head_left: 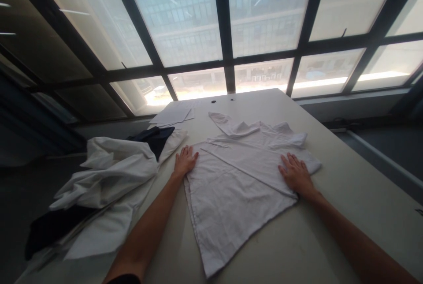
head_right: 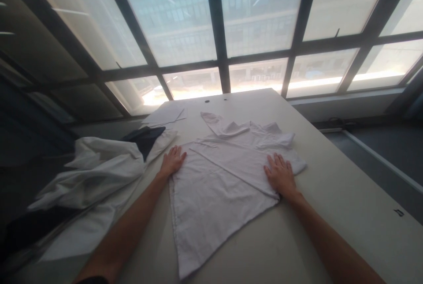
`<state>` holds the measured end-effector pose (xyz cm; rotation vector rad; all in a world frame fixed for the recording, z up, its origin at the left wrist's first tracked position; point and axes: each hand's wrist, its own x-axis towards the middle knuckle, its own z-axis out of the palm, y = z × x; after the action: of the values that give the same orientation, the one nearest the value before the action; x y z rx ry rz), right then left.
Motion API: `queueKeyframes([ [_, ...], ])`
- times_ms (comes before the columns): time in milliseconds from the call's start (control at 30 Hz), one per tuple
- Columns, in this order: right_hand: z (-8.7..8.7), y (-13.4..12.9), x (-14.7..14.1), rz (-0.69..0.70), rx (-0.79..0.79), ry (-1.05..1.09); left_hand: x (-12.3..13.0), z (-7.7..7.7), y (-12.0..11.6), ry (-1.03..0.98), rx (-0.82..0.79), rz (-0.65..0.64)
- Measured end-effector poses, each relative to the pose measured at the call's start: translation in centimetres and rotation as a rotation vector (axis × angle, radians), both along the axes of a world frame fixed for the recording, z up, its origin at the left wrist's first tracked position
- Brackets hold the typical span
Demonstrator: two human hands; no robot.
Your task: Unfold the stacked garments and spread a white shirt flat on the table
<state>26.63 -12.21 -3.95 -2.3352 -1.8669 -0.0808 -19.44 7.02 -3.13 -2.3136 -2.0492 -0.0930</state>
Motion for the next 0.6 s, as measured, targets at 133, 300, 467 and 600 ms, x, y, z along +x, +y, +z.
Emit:
queueKeyframes([
  [133, -0.1, 0.1, 0.1, -0.002, -0.007, 0.007, -0.3, -0.1, 0.0, 0.003, 0.02, 0.015],
  [300, -0.2, 0.2, 0.1, -0.001, -0.01, 0.001, 0.4, 0.6, -0.6, -0.012, 0.11, -0.006],
  [467, 0.3, 0.0, -1.5, 0.029, 0.054, -0.006, 4.3, 1.5, -2.9, 0.011, 0.074, -0.222],
  [600, 0.3, -0.3, -3.2, 0.19, 0.084, 0.07, 7.8, 1.1, -5.1, -0.002, -0.114, -0.344],
])
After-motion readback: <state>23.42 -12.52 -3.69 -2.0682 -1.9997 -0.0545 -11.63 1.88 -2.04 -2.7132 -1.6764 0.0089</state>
